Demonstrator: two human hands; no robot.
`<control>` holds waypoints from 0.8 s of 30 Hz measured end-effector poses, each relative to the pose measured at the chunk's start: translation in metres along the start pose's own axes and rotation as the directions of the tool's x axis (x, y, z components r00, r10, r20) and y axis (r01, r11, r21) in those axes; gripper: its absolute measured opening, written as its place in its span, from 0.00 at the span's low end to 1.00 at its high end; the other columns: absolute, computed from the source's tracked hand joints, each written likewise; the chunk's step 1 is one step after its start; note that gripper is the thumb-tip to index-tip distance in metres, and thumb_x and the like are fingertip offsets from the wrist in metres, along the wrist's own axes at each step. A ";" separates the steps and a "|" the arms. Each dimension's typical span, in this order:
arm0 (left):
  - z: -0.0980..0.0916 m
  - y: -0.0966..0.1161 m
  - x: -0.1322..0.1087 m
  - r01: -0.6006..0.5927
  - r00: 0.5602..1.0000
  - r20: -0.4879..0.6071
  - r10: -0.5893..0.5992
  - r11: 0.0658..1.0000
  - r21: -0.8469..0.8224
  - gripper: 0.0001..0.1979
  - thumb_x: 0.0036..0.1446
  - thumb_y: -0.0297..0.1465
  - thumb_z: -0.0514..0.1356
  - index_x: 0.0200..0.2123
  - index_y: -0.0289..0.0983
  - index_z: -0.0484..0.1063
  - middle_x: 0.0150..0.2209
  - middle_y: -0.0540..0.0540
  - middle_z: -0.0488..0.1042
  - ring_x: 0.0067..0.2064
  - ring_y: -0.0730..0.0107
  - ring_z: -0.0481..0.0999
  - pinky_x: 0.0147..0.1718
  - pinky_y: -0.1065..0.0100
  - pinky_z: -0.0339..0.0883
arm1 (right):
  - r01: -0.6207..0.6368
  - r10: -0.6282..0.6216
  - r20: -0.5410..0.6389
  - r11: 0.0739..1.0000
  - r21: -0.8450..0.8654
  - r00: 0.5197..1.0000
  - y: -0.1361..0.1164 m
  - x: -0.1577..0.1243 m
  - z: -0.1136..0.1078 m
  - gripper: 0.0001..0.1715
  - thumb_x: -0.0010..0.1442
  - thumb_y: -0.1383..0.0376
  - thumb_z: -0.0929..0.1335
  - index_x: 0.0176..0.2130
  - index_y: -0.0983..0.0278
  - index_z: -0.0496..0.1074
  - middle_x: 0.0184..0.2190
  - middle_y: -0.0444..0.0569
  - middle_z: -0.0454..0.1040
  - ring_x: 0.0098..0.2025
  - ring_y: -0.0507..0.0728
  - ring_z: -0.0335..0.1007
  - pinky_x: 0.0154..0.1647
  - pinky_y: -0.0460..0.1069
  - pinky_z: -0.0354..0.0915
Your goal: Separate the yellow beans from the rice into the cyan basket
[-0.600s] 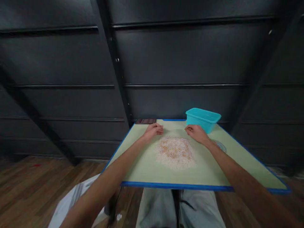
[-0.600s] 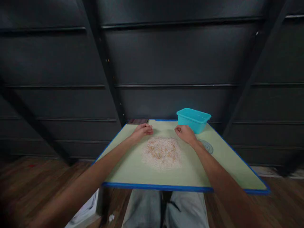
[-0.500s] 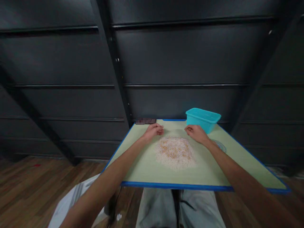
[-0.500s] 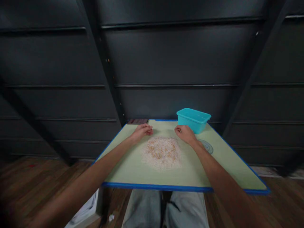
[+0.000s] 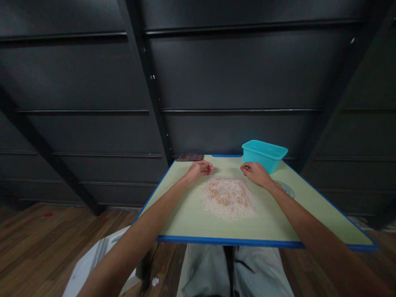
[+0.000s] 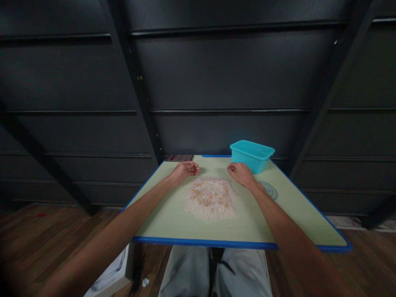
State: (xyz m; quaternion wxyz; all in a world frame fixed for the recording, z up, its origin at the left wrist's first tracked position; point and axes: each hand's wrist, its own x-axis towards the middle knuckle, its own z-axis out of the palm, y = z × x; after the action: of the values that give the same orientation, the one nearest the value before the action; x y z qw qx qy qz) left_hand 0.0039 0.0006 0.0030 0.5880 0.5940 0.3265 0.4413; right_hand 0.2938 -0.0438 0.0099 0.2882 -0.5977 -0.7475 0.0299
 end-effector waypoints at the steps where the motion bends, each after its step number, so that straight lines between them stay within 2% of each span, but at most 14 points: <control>1: 0.000 0.001 0.000 0.008 1.000 -0.008 -0.008 1.000 -0.005 0.11 0.59 0.38 0.59 0.33 0.35 0.73 0.32 0.49 0.79 0.35 0.69 0.78 0.44 0.56 0.72 | 0.000 0.000 0.000 1.000 -0.001 1.000 0.000 0.000 0.000 0.12 0.58 0.66 0.65 0.36 0.62 0.80 0.31 0.49 0.81 0.33 0.56 0.74 0.34 0.45 0.62; 4: 0.001 0.003 0.000 0.016 0.999 -0.030 -0.017 1.000 -0.023 0.12 0.60 0.38 0.57 0.34 0.35 0.73 0.31 0.49 0.79 0.35 0.68 0.79 0.45 0.55 0.72 | 0.003 -0.003 0.000 1.000 -0.004 1.000 -0.001 0.000 0.000 0.12 0.58 0.66 0.65 0.37 0.62 0.80 0.31 0.49 0.81 0.32 0.56 0.74 0.33 0.45 0.61; 6: 0.001 0.003 -0.001 0.011 0.999 -0.041 -0.013 0.999 -0.038 0.08 0.59 0.34 0.58 0.35 0.35 0.73 0.31 0.49 0.80 0.35 0.67 0.79 0.46 0.53 0.72 | 0.005 -0.005 -0.001 1.000 -0.006 1.000 -0.001 0.000 0.000 0.12 0.58 0.66 0.65 0.37 0.62 0.80 0.31 0.49 0.81 0.32 0.56 0.74 0.33 0.45 0.61; 8: 0.001 0.004 -0.002 0.006 0.999 -0.043 -0.009 0.999 -0.054 0.05 0.56 0.28 0.59 0.36 0.34 0.73 0.31 0.47 0.81 0.36 0.65 0.80 0.47 0.52 0.71 | 0.008 -0.008 -0.003 1.000 -0.008 1.000 -0.001 0.000 0.000 0.12 0.58 0.66 0.65 0.37 0.62 0.80 0.31 0.49 0.81 0.33 0.56 0.74 0.33 0.45 0.61; 12: 0.002 0.005 -0.005 0.005 0.999 -0.053 -0.009 0.997 -0.075 0.10 0.48 0.19 0.61 0.35 0.33 0.75 0.32 0.41 0.82 0.37 0.63 0.80 0.49 0.52 0.70 | 0.019 -0.019 -0.004 1.000 -0.010 1.000 -0.002 0.000 0.000 0.12 0.59 0.66 0.65 0.36 0.62 0.79 0.32 0.49 0.81 0.33 0.55 0.74 0.34 0.45 0.61; 24: 0.002 0.003 -0.004 0.004 0.996 -0.084 -0.008 0.999 -0.053 0.13 0.44 0.17 0.62 0.35 0.34 0.75 0.32 0.43 0.81 0.35 0.66 0.79 0.48 0.54 0.69 | 0.010 -0.010 0.005 1.000 -0.014 1.000 -0.003 -0.001 -0.002 0.13 0.59 0.66 0.65 0.36 0.62 0.79 0.31 0.49 0.81 0.32 0.55 0.73 0.33 0.45 0.61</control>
State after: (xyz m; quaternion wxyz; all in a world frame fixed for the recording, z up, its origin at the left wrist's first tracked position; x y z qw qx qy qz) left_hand 0.0035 -0.0036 0.0059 0.5904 0.5581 0.3412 0.4728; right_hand 0.2922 -0.0460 0.0126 0.2823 -0.5960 -0.7513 0.0245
